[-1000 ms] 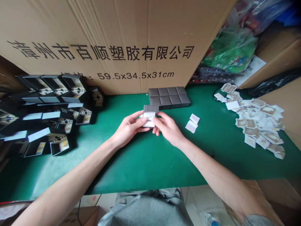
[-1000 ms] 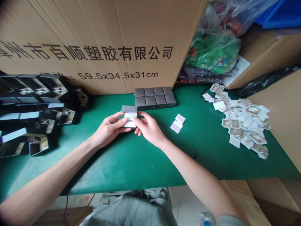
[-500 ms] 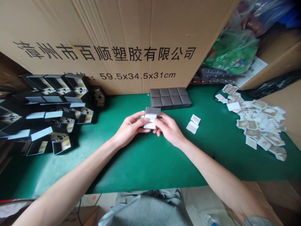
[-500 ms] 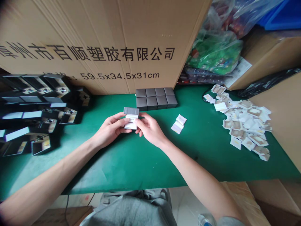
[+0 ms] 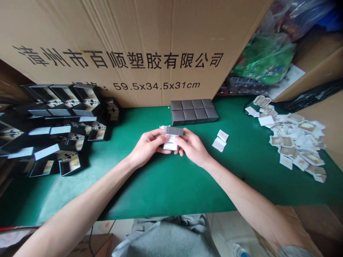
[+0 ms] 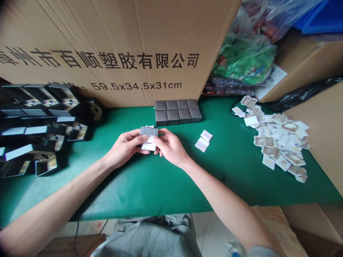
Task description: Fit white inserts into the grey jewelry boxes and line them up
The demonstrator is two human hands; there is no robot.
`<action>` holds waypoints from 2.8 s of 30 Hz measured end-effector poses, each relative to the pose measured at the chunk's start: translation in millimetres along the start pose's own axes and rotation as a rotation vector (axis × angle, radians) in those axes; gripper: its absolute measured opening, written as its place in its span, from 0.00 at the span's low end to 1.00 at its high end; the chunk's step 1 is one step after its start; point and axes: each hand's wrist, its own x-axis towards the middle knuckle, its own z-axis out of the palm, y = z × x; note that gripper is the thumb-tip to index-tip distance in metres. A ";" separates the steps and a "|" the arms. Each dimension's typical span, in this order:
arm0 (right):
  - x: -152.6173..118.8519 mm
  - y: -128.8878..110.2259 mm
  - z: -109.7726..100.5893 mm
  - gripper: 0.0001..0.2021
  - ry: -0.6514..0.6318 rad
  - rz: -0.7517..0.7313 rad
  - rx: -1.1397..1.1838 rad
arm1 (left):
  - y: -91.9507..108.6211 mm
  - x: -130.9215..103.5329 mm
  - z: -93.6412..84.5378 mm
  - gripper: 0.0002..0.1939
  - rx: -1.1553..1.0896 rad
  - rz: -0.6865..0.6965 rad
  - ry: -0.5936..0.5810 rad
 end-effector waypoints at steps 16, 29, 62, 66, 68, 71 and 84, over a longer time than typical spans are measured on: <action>3.0 2.6 -1.0 0.19 0.046 -0.047 -0.006 | -5.7 3.1 0.0 0.19 -0.071 0.062 -0.022; 3.4 2.8 -3.2 0.22 0.019 -0.026 0.019 | -4.8 3.3 -1.9 0.19 -0.058 0.025 0.014; 3.0 -6.6 -6.1 0.24 -0.054 0.036 0.059 | -0.2 2.3 -1.8 0.30 -0.077 0.031 -0.036; 3.5 -5.1 -5.6 0.24 -0.025 0.035 0.066 | 0.9 1.7 -1.7 0.28 -0.038 0.023 -0.019; 3.9 -3.8 -5.8 0.23 -0.020 0.027 0.064 | 0.5 1.6 -1.8 0.27 -0.032 0.022 -0.017; 4.0 -1.9 -6.2 0.22 -0.022 0.008 0.056 | 0.1 1.6 -2.1 0.28 -0.032 0.024 -0.025; 4.1 2.7 -4.5 0.23 -0.005 0.010 0.026 | 1.5 0.7 0.4 0.33 -0.004 0.000 -0.001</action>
